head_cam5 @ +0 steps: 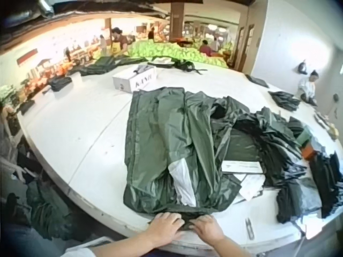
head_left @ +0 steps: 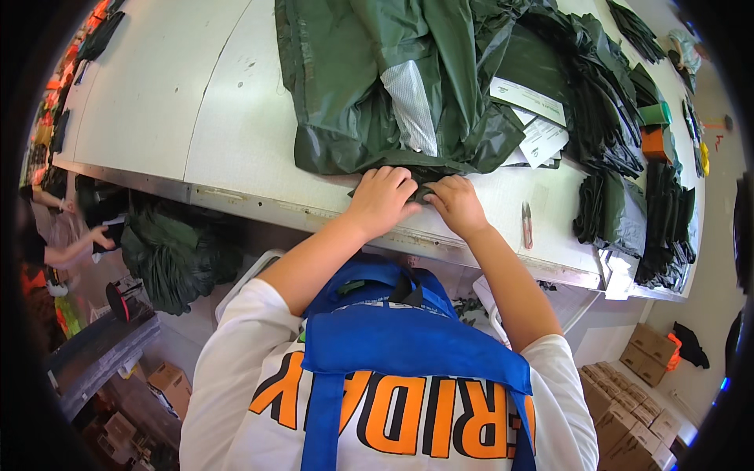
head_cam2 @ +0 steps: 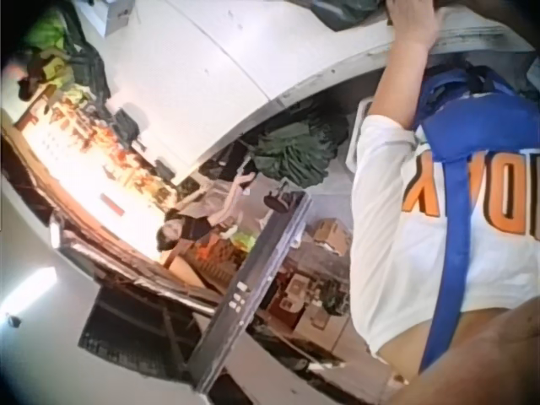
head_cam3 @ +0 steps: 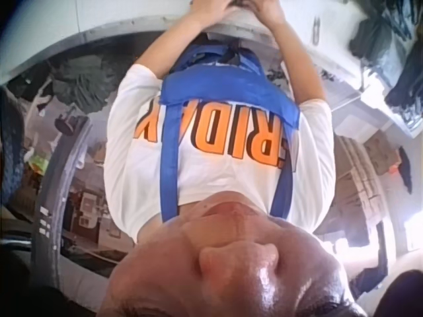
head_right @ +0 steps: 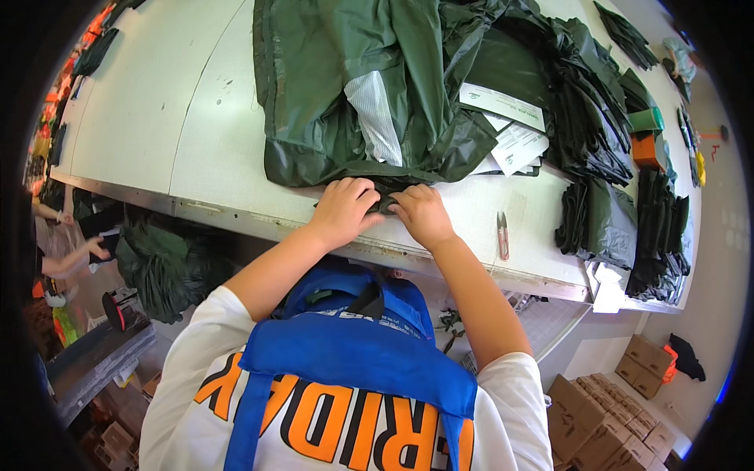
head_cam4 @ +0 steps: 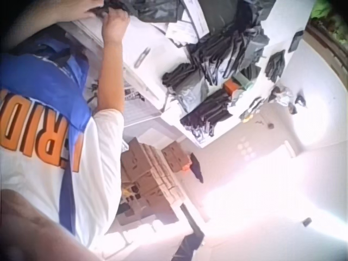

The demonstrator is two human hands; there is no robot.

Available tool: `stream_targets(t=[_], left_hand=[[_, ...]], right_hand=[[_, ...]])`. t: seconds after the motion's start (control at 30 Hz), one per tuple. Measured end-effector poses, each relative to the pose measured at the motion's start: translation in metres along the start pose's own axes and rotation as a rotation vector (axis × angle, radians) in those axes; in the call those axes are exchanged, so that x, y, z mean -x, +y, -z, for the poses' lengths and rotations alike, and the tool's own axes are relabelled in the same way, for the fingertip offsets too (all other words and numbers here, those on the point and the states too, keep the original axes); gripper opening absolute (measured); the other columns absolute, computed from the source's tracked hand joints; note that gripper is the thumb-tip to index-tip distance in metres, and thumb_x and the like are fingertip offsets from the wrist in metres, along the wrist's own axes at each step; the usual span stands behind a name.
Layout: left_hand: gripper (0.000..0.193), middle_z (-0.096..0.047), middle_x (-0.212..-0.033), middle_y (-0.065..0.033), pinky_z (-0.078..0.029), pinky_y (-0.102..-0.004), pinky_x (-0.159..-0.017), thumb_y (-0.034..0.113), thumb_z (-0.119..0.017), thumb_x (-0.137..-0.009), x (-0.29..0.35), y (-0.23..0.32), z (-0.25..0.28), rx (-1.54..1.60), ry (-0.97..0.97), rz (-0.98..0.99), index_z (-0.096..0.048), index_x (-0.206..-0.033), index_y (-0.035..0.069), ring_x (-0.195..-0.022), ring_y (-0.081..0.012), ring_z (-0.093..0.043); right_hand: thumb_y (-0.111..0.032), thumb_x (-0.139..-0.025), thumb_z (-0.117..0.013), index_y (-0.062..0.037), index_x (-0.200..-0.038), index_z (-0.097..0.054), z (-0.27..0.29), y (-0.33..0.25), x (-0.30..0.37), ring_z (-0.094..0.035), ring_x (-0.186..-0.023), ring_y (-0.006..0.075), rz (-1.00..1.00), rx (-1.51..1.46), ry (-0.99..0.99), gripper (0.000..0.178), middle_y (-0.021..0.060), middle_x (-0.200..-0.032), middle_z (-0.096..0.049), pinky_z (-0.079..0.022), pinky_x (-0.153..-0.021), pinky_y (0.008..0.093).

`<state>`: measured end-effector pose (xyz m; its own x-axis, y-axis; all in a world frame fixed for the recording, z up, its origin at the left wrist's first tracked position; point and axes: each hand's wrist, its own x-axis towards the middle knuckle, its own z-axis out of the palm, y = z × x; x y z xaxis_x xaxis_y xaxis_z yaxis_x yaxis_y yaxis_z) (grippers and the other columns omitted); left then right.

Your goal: The person folds a dark green jacket on a white table. They smooth the fabric, fold the sleeves inward, fold the body in half, and then fold it again into a compact rectangle. The folded jacket is placed on a stack of similar items.

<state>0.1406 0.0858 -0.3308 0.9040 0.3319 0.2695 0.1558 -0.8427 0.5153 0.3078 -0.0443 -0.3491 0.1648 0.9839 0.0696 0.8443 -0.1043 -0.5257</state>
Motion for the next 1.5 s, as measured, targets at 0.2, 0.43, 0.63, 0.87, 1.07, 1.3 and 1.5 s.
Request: stream_targets(t=[0.2, 0.43, 0.63, 0.87, 1.07, 1.3, 1.5], left_hand=[[0.017, -0.063, -0.085, -0.0085, -0.044, -0.0409, -0.081, 0.018, -0.067, -0.08, -0.008, -0.033, -0.014, 0.057, -0.146, 0.019, -0.065, -0.093, 0.008, -0.089, -0.0292, -0.057], [0.015, -0.062, -0.081, -0.017, -0.045, -0.045, -0.076, 0.018, -0.06, -0.088, -0.032, -0.034, -0.005, 0.19, -0.274, 0.34, -0.058, -0.098, 0.008, -0.085, -0.0375, -0.058], [0.022, -0.059, -0.107, -0.0172, -0.048, -0.0427, -0.083, 0.015, -0.06, -0.087, -0.029, -0.02, 0.01, -0.082, -0.129, 0.196, -0.058, -0.107, 0.005, -0.099, -0.0349, -0.055], [0.029, -0.057, -0.111, -0.0149, -0.049, -0.0405, -0.083, 0.006, -0.054, -0.08, -0.038, -0.039, 0.031, -0.278, -0.415, 0.157, -0.062, -0.108, 0.005, -0.101, -0.0301, -0.055], [0.021, -0.057, -0.109, -0.0141, -0.051, -0.0391, -0.078, 0.008, -0.054, -0.08, -0.052, -0.037, 0.051, -0.296, -0.481, 0.272, -0.058, -0.1, 0.002, -0.097, -0.029, -0.057], [0.023, -0.056, -0.101, -0.0118, -0.047, -0.0414, -0.082, 0.018, -0.068, -0.077, -0.033, -0.067, 0.068, -0.349, -0.203, -0.021, -0.057, -0.092, 0.005, -0.099, -0.028, -0.055], [0.021, -0.061, -0.087, -0.0102, -0.042, -0.0404, -0.084, 0.022, -0.067, -0.079, -0.02, -0.085, 0.098, -0.206, -0.49, 0.042, -0.06, -0.093, 0.008, -0.098, -0.0276, -0.055]], right_hand=[[-0.017, -0.08, -0.067, -0.0031, -0.108, -0.06, -0.003, 0.002, -0.013, -0.053, -0.101, 0.035, -0.033, -0.081, 0.174, 0.032, 0.0152, -0.106, -0.059, -0.042, -0.09, 0.0435], [-0.017, -0.075, -0.072, -0.0058, -0.106, -0.061, 0.02, 0.003, -0.018, -0.049, -0.106, 0.0344, 0.128, 0.169, 0.083, 0.034, 0.0126, -0.112, -0.057, -0.041, -0.094, 0.0435], [-0.018, -0.079, -0.068, -0.0062, -0.089, -0.064, 0.021, 0.014, -0.031, -0.054, -0.094, 0.0313, 0.093, 0.222, 0.093, 0.016, 0.0102, -0.088, -0.062, -0.043, -0.087, 0.0414], [-0.019, -0.084, -0.064, -0.0063, -0.101, -0.055, 0.025, 0.003, -0.043, -0.058, -0.083, 0.0329, -0.166, 0.225, 0.015, 0.024, 0.0143, -0.085, -0.059, -0.048, -0.073, 0.0417], [-0.019, -0.082, -0.066, -0.0085, -0.114, -0.055, 0.045, -0.01, -0.036, -0.06, -0.086, 0.0305, 0.039, 0.395, 0.02, 0.036, 0.0126, -0.095, -0.055, -0.048, -0.074, 0.0408], [-0.021, -0.082, -0.065, -0.0083, -0.103, -0.058, 0.051, -0.017, -0.054, -0.058, -0.085, 0.0274, 0.029, 0.401, 0.042, 0.025, 0.0095, -0.088, -0.057, -0.045, -0.075, 0.0389], [-0.018, -0.081, -0.063, -0.0116, -0.081, -0.055, 0.036, -0.05, -0.054, -0.054, -0.077, 0.0248, 0.103, 0.408, 0.126, 0.011, 0.0044, -0.069, -0.055, -0.044, -0.072, 0.0385]])
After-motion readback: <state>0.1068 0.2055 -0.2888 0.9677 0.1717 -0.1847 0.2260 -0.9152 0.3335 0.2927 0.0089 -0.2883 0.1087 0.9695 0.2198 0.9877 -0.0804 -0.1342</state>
